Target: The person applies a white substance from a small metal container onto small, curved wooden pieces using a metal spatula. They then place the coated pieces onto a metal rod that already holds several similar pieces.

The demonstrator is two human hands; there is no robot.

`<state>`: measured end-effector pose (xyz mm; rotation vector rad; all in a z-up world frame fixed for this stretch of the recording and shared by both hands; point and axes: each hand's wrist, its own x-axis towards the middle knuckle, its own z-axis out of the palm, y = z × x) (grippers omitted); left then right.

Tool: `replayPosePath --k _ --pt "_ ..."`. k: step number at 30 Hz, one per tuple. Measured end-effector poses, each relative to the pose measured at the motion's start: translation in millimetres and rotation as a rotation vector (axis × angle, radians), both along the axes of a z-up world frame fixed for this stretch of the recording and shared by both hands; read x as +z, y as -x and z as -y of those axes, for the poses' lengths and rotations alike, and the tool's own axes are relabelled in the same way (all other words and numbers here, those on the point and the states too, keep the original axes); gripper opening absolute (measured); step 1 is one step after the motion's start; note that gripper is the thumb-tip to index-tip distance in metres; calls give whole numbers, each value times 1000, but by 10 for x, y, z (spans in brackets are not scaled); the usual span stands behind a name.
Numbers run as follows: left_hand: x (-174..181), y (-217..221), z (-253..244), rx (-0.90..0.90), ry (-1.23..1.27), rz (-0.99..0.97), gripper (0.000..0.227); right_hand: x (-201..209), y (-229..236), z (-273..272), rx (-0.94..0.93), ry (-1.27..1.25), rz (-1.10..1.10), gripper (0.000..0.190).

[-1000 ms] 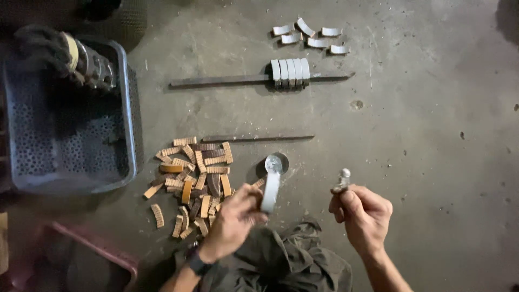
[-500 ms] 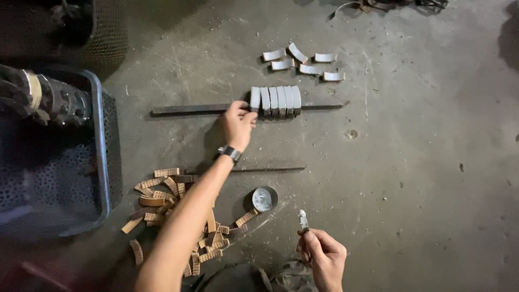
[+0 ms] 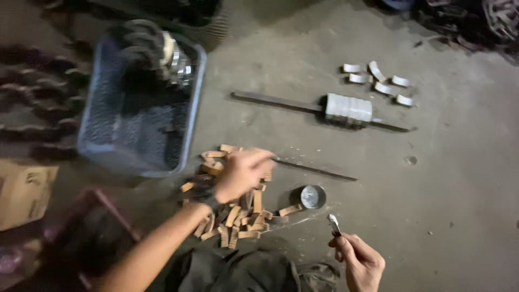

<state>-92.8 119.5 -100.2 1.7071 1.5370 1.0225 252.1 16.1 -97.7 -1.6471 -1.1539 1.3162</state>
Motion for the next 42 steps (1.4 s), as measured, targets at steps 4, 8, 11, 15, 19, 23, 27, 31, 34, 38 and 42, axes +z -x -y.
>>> replayPosePath --k 4,8,11,15,19,23,27,31,34,38,42 --pt "-4 1270 254 506 46 4 11 21 37 85 85 50 312 15" --pt "-1166 2352 190 689 366 -503 37 213 220 13 142 -43 314 18" --pt "-1769 2481 88 730 574 -491 53 393 321 -84 190 -63 439 20" --pt "-1737 2395 79 796 789 -358 45 599 357 -218 243 -210 517 19" --pt "-1516 2579 475 635 733 -278 29 840 307 -327 244 -350 466 18" --pt "26 1638 849 440 462 347 28 1049 251 -430 325 -467 442 21" --pt "723 417 1117 262 322 588 25 1247 283 -471 382 -513 392 22" --pt "727 -410 1222 43 229 697 21 1478 233 -455 460 -455 275 20" --pt "890 -755 1245 -64 299 756 23 1599 163 -428 502 -147 294 14" --pt "1142 -912 1238 -156 418 657 26 1735 216 -443 535 66 96 20" --pt "1192 -941 1294 -132 477 661 33 1646 276 -415 564 172 78 22"
